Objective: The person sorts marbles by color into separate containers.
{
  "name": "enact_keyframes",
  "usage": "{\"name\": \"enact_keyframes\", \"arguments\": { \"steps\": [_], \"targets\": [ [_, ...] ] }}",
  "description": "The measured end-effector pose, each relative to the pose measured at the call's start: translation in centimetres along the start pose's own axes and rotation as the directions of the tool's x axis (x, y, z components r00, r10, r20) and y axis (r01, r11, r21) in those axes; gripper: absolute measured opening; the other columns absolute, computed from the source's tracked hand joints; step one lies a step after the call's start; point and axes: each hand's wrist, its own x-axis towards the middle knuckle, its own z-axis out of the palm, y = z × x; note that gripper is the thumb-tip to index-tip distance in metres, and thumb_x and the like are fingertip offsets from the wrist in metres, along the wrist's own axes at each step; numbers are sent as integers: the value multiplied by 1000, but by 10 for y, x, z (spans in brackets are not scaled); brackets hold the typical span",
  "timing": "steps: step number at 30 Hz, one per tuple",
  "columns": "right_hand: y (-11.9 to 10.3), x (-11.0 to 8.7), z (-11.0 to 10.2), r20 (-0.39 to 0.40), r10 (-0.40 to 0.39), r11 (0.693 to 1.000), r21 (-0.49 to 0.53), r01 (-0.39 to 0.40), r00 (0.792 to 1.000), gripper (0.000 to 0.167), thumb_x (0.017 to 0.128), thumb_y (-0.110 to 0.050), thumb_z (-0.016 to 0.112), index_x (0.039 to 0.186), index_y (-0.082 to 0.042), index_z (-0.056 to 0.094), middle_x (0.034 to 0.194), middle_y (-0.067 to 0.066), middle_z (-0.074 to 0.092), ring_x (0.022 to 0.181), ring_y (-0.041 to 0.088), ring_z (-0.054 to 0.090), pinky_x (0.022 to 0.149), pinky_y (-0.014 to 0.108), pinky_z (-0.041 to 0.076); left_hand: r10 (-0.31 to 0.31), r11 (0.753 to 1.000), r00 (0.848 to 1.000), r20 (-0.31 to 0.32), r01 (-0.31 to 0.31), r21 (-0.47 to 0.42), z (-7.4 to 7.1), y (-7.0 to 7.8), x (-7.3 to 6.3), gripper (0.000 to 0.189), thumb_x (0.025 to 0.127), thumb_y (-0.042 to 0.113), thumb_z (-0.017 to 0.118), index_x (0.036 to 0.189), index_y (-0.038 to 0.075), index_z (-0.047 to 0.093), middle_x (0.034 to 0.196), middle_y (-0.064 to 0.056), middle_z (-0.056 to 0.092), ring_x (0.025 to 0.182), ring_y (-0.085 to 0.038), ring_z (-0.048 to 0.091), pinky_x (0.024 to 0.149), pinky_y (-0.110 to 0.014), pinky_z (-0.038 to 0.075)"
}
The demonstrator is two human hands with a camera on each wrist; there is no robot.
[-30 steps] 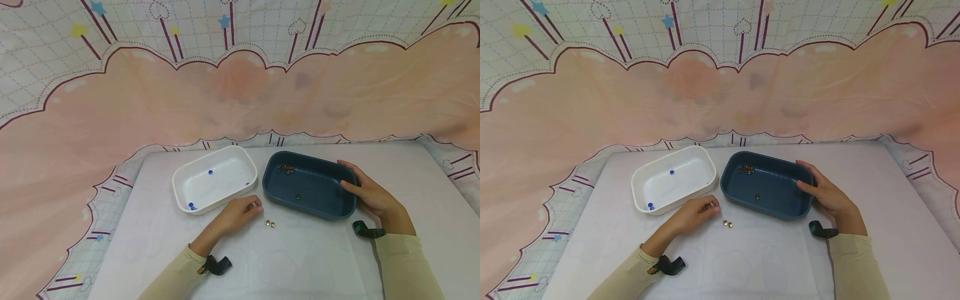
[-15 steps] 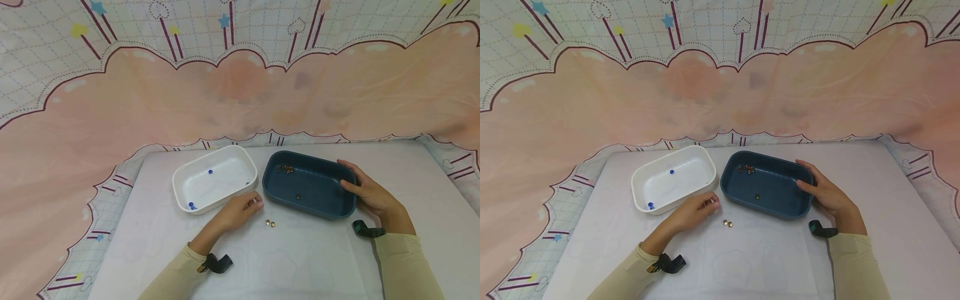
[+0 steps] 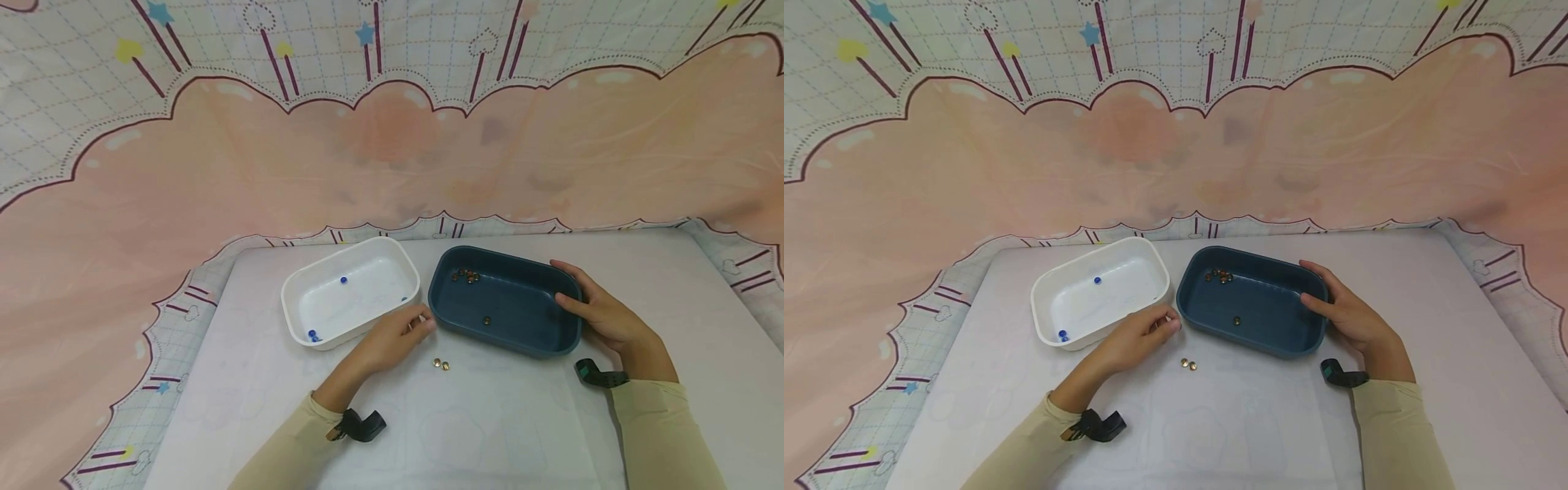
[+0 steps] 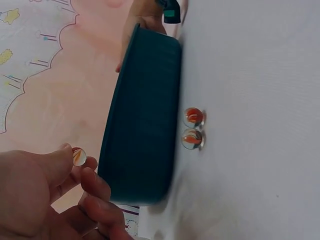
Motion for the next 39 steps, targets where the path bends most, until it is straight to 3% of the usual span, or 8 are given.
{"name": "enact_keyframes", "arguments": {
  "steps": [10,22,39],
  "targets": [
    [0,0,0,-7,13,1000,-2,-13,1000,71,106,-11,54,164,-27,16,171,15,-13,154,46,-13,115,78,-6,10,999,1000,-14,-10,-39,-3,12,8,17,107,33,54,115,22,64,89,1,63,80,-14,57,69,-28,49],
    [-1,0,0,3,7,1000,3,-7,1000,71,106,-10,53,164,-27,16,171,16,-13,154,48,-13,114,78,-6,33,996,997,-64,-38,-77,-8,28,20,14,104,33,60,113,23,64,85,3,59,72,-13,53,60,-24,43],
    [0,1,-1,-2,2,1000,-4,-2,1000,71,106,-10,54,164,-26,16,171,15,-13,154,47,-13,114,78,-7,82,992,990,-119,-92,-87,-12,34,32,15,104,31,60,115,21,64,83,3,59,68,-13,52,59,-25,43]
  ]
}}
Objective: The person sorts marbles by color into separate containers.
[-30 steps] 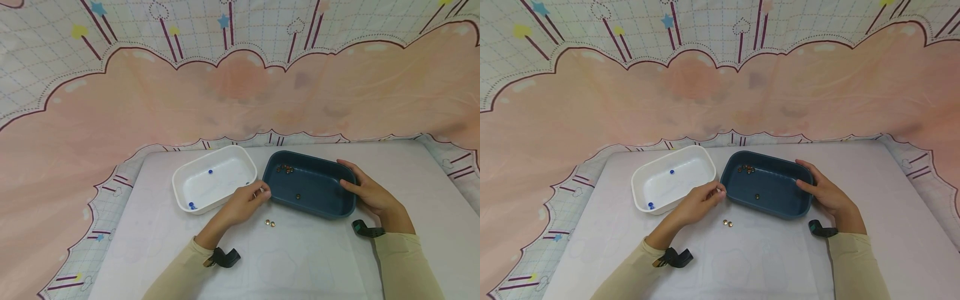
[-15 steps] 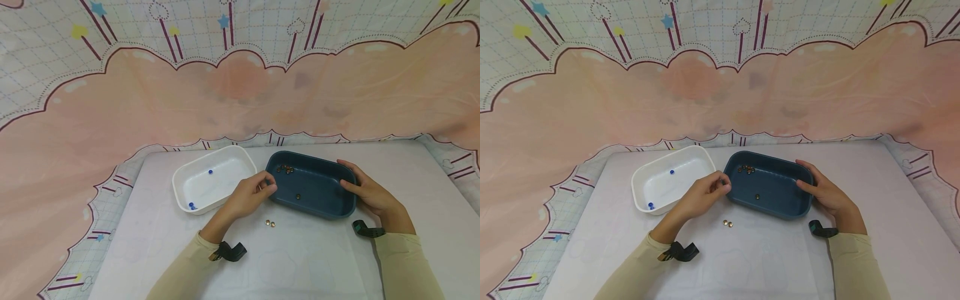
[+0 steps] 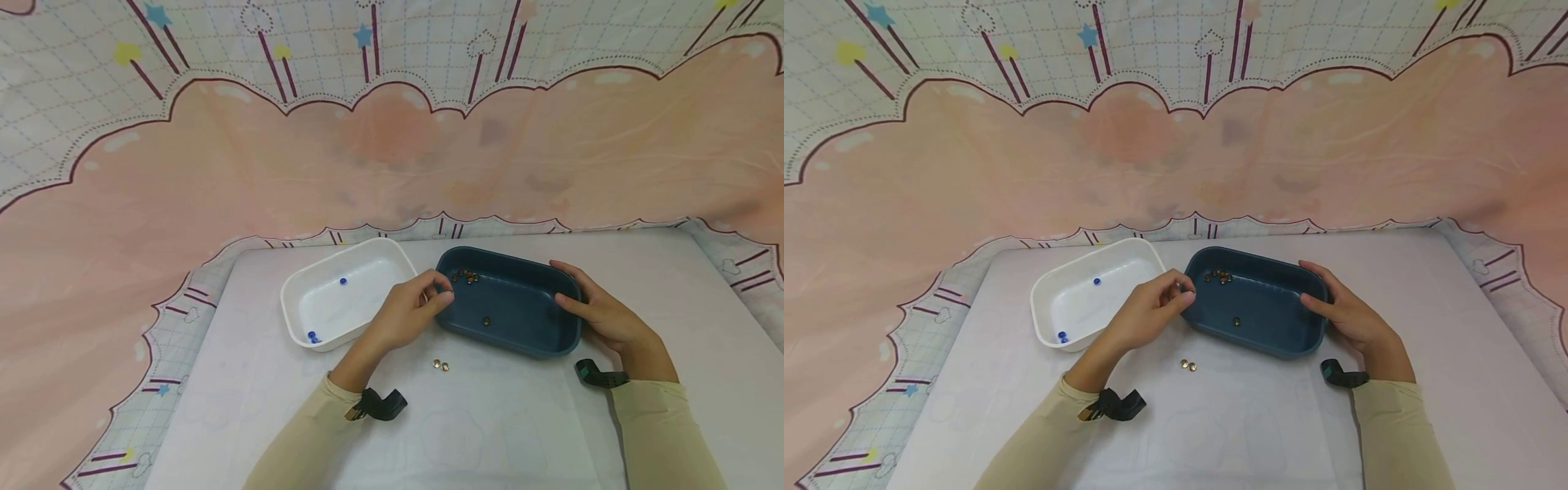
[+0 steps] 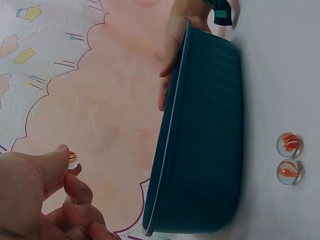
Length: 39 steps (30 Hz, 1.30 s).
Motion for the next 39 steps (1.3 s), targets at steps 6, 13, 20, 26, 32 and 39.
{"name": "enact_keyframes", "arguments": {
  "steps": [6,13,20,26,32,39],
  "targets": [
    [1,0,0,-1,1,1000,-2,-1,1000,71,106,-10,54,164,-26,16,171,15,-12,154,47,-12,114,78,-6,5,1000,1000,-4,-5,0,0,4,3,18,104,31,60,117,20,64,82,3,59,67,-13,52,58,-24,43],
    [1,-1,0,-5,5,1000,-3,-6,1000,71,106,-10,54,164,-26,17,171,17,-10,154,48,-11,114,78,-5,-3,1000,1000,0,3,-3,0,5,5,21,104,31,60,119,19,65,83,2,59,67,-14,52,57,-24,43],
    [2,-1,1,3,-5,1000,3,5,1000,71,106,-10,53,164,-26,16,170,17,-12,154,48,-13,114,78,-7,-10,1000,1000,-1,10,5,-1,4,7,20,104,31,61,120,20,65,84,2,59,69,-14,53,58,-24,43],
    [2,-1,1,3,-11,1000,3,11,1000,71,106,-9,53,164,-25,16,170,16,-12,154,47,-12,114,78,-6,-8,1000,1000,-4,8,3,-2,4,8,21,104,31,61,120,20,65,86,2,59,71,-15,53,59,-25,44],
    [2,-1,1,1,-11,1000,0,11,1000,71,106,-10,53,164,-25,16,171,16,-12,154,47,-13,114,78,-7,-16,1000,1000,-3,16,0,-3,5,8,20,103,31,61,120,22,66,86,3,59,73,-15,54,59,-25,44],
    [1,-1,1,-7,3,1000,-6,-3,1000,71,106,-11,54,164,-27,16,171,16,-11,154,48,-11,114,79,-4,-17,1000,1000,-3,17,-2,-3,6,8,20,104,32,61,120,22,66,86,3,58,71,-15,53,58,-25,43]
  ]
}}
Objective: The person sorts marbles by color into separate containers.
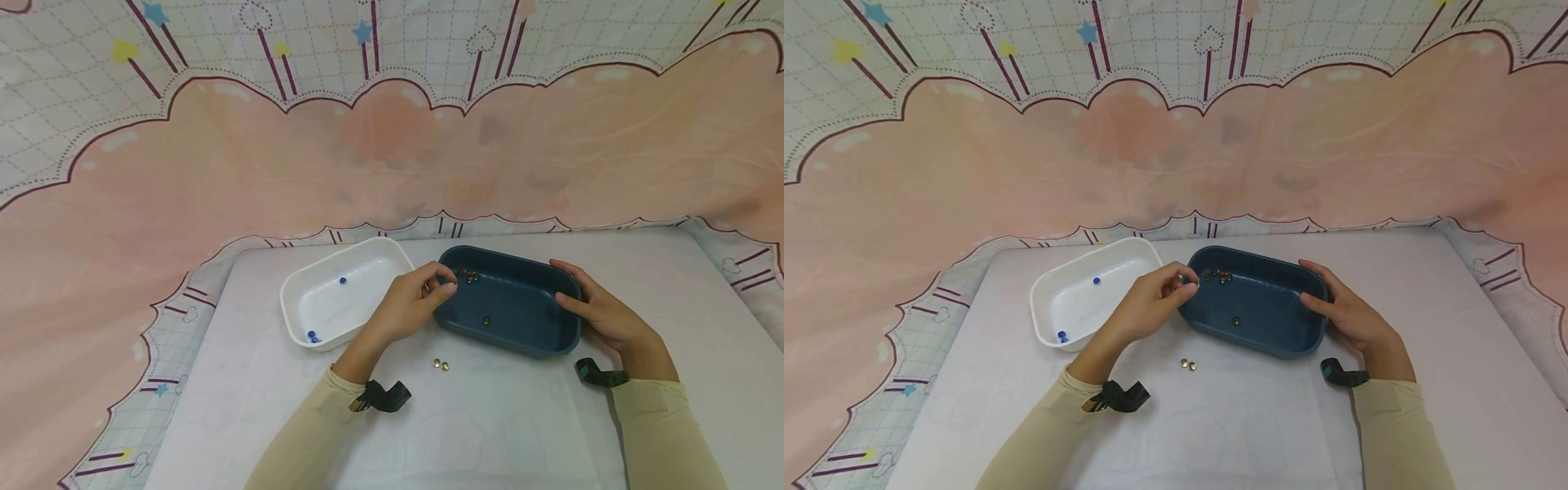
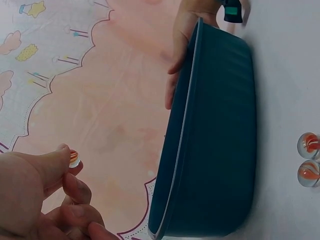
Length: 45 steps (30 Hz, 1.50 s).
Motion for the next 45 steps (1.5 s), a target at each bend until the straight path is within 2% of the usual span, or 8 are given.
{"name": "enact_keyframes", "arguments": {
  "steps": [11,20,29,37,45],
  "targets": [
    [0,1,0,-2,9,1000,-5,-9,1000,72,106,-12,54,164,-28,16,171,16,-10,154,49,-10,114,80,-2,4,1000,1000,10,-4,-3,0,0,1,27,104,31,60,125,14,65,88,1,59,72,-16,53,59,-24,43],
    [-1,1,0,-5,14,1000,-2,-14,1000,72,105,-11,55,164,-27,16,171,16,-11,154,49,-11,114,79,-4,-2,1000,1000,3,2,0,-1,1,2,24,104,31,60,124,19,65,88,1,58,71,-15,52,59,-24,42],
    [-1,2,-1,-9,16,1000,-11,-16,1000,72,105,-12,55,164,-28,16,171,16,-9,154,48,-10,114,79,-3,-5,1000,1000,8,5,3,-1,-1,1,26,104,32,60,125,18,65,88,1,59,69,-15,52,58,-24,43],
    [0,2,-2,-2,13,1000,-14,-13,1000,72,106,-12,54,164,-27,16,171,17,-9,154,49,-9,114,80,-2,-26,1000,1000,17,26,11,-2,-3,-5,24,104,32,60,122,18,67,89,1,61,75,-16,55,60,-26,45],
    [-1,2,-3,-5,12,1000,-15,-12,1000,72,106,-12,55,164,-27,16,171,16,-11,154,49,-11,114,80,-3,-43,999,996,75,42,13,-2,-12,-16,17,103,34,61,111,22,70,91,4,64,85,-14,58,70,-26,50]
  ]
}}
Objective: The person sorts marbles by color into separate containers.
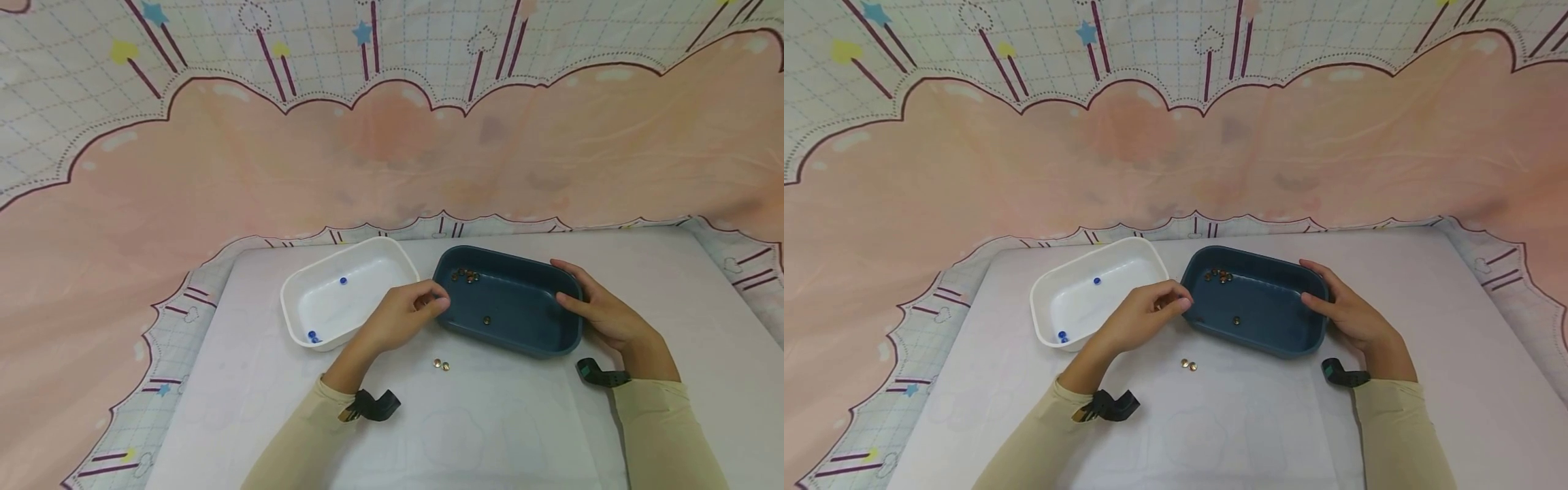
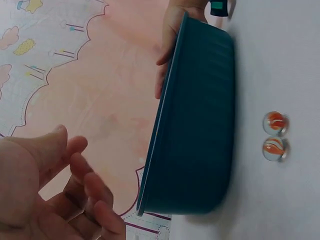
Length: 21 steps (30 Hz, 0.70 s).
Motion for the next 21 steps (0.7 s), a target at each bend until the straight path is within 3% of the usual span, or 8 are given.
{"name": "enact_keyframes", "arguments": {
  "steps": [8,21],
  "targets": [
    [-2,0,0,-1,7,1000,-4,-7,1000,72,106,-13,55,164,-28,16,171,17,-10,154,49,-10,114,79,-3,69,998,994,81,-70,-1,0,-7,-11,20,101,35,65,108,20,75,98,10,70,92,-9,60,83,-27,53],
    [-1,0,0,2,5,1000,5,-5,1000,72,106,-12,55,164,-28,16,171,16,-9,154,49,-9,114,79,-2,75,994,979,190,-88,61,12,-28,-18,14,98,30,69,107,21,77,85,12,65,77,-7,54,67,-22,46]
  ]
}}
